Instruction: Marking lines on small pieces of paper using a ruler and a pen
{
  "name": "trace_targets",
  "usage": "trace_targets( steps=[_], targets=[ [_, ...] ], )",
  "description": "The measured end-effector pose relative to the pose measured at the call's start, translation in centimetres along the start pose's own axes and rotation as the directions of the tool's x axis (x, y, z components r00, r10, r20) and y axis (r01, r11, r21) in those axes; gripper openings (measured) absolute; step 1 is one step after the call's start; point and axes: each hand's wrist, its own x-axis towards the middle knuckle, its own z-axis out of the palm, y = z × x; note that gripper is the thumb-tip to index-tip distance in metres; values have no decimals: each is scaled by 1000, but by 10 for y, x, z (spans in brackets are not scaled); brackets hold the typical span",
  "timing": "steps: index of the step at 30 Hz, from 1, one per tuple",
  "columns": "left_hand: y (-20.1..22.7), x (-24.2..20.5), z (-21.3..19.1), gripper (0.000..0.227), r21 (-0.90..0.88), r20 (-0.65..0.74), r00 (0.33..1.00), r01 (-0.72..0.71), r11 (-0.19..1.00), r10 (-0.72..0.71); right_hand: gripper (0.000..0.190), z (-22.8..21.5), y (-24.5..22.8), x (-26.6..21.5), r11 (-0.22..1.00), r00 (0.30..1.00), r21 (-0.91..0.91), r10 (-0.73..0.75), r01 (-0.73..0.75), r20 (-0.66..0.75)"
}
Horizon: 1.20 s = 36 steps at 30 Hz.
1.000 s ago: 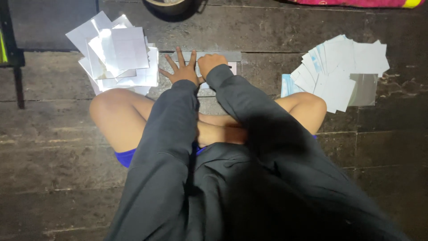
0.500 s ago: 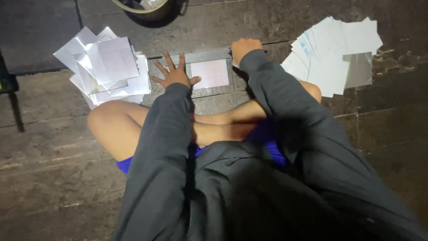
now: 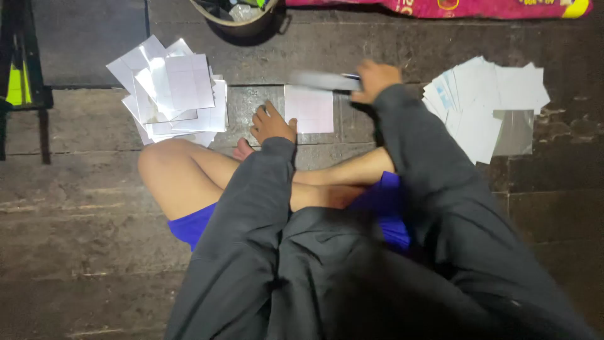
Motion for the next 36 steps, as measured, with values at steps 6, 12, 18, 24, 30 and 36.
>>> trace_targets(
  steps=[6,12,18,24,30,36],
  targets=[
    [71,-35,-23,141,15,291,953,82,997,-83,51,24,50,-74,820,849,296,526,-490,-52],
    [76,-3,19,150,57,271,935,221,974,-228,66,84,49,-71,787,864,390,501,-479,50],
    [-48,48,46,63,-542,-210,969,-7,841,-127,73,27,97,-113,579,634,444,772,-684,-30],
    [-192,132,-80,43,-562,-382,920,-157,812,-86,118,-15,158,-233,-52,102,315,886,-948,452],
    [-126,105,-167,77,-195,-188,851,456,868,-490,96,76,178,-313,178,290,313,887,-933,359],
    [-88,87,-157,72,-156,-74,924,361,919,-376,88,64,181,-300,41,150,208,830,-977,538]
  ],
)
